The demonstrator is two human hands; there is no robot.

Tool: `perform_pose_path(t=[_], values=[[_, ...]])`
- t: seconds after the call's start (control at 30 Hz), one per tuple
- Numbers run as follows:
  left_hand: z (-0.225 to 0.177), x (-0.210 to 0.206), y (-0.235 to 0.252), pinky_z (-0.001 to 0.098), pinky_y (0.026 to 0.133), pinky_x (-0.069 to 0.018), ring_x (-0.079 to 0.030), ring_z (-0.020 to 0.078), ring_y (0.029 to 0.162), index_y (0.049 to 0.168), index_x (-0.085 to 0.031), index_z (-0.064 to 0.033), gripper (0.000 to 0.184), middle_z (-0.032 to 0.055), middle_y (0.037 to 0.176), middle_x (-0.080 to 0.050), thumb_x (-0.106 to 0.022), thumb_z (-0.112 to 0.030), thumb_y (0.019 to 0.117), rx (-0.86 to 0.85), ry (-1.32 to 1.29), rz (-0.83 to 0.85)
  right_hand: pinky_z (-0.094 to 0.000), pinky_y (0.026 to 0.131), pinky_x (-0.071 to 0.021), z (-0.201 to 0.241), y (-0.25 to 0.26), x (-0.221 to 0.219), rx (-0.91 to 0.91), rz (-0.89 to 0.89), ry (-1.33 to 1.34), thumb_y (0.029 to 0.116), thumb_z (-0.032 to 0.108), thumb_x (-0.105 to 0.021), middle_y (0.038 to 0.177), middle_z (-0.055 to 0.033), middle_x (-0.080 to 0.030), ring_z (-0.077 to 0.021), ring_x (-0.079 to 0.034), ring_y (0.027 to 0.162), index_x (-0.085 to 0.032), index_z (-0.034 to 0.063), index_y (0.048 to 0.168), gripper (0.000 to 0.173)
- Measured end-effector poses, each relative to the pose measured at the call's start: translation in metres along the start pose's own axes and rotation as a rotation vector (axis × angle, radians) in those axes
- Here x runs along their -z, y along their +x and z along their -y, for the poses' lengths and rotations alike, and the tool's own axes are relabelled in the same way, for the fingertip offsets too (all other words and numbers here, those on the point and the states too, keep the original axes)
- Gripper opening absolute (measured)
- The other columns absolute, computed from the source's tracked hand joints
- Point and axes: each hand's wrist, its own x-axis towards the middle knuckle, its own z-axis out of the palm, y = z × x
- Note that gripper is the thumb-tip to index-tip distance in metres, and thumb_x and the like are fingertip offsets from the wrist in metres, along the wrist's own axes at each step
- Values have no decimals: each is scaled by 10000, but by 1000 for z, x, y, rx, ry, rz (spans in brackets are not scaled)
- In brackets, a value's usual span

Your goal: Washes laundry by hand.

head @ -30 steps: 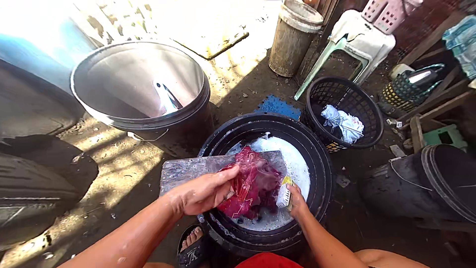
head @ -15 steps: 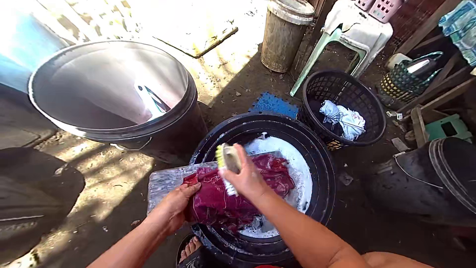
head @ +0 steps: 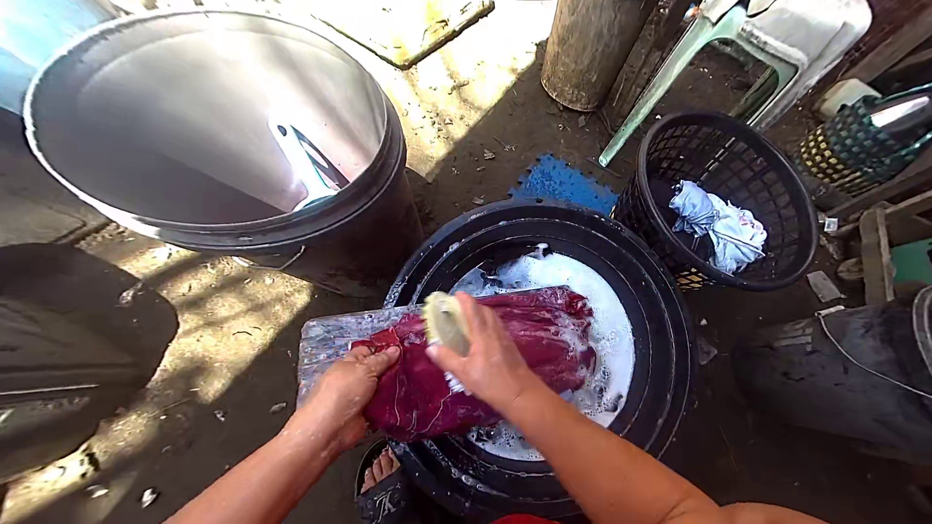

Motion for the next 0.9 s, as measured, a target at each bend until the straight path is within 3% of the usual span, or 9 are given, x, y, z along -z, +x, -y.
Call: perform_pose_path(t=[0.1, 0.27, 0.33, 0.47, 0.53, 0.63, 0.77, 0.83, 0.9], values=[[-19, 3, -18, 354, 624, -559, -645, 139, 725, 1173, -563, -90, 172, 55, 880, -643, -531, -212, 1056, -43, -80, -37, -547, 1043, -509, -3, -6, -12, 48, 96, -13, 917, 325, -772, 1428, -212, -563, -378, -562, 1307, -460, 121, 1536, 723], [-30, 6, -18, 315, 625, -572, -656, 104, 715, 1105, -591, -110, 124, 27, 862, -660, -523, -198, 1052, -96, -125, -46, -648, 1024, -476, -159, 6, 66, -475, -87, -302, 916, 341, -745, 1428, -301, -523, -494, -538, 1292, -364, 131, 1591, 803], [-20, 2, -7, 334, 634, -562, -647, 121, 719, 1104, -595, -95, 143, 44, 863, -652, -546, -217, 1049, -84, -46, -63, -639, 1003, -495, -130, 10, 58, -415, -84, -273, 893, 347, -770, 1372, -307, -552, -487, -568, 1244, -388, 115, 1574, 814], [-14, -1, 2, 366, 679, -550, -626, 140, 767, 1162, -554, -83, 189, 61, 915, -619, -540, -240, 1057, -59, 5, -88, -563, 968, -541, 7, -19, -8, -9, 135, -25, 899, 354, -785, 1357, -208, -592, -378, -592, 1243, -440, 171, 1545, 755], [-26, 2, -3, 350, 658, -562, -645, 129, 751, 1162, -581, -101, 186, 45, 901, -645, -547, -246, 1050, -62, -1, -80, -562, 957, -547, -9, -27, -15, 28, 183, -62, 907, 356, -778, 1376, -182, -593, -362, -588, 1258, -470, 220, 1538, 715], [-37, 5, -12, 309, 609, -560, -650, 103, 700, 1112, -603, -118, 138, 27, 856, -660, -539, -222, 1047, -65, -15, -39, -631, 1015, -494, -104, -20, 37, -264, 68, -217, 914, 331, -760, 1398, -271, -564, -453, -568, 1275, -430, 165, 1564, 747], [-37, 6, -10, 315, 628, -577, -670, 123, 732, 1130, -594, -139, 154, 33, 871, -671, -496, -238, 1065, -40, -66, 154, -650, 1070, -429, -187, -29, 85, -618, -225, -18, 919, 284, -765, 1424, -301, -541, -472, -539, 1306, -360, 131, 1586, 795], [-27, 2, -18, 383, 699, -599, -696, 191, 839, 1258, -530, -151, 239, 78, 986, -683, -409, -284, 1100, 36, -22, 381, -606, 1106, -422, -185, -50, 68, -632, -286, 216, 933, 254, -751, 1491, -274, -493, -416, -521, 1347, -289, 106, 1601, 826], [-25, -6, -30, 356, 692, -611, -719, 190, 844, 1277, -546, -153, 317, 97, 1002, -713, -348, -334, 1110, 40, 54, 609, -588, 1143, -397, -183, -62, 54, -562, -258, 228, 905, 218, -780, 1528, -267, -458, -401, -486, 1391, -311, 79, 1596, 847]])
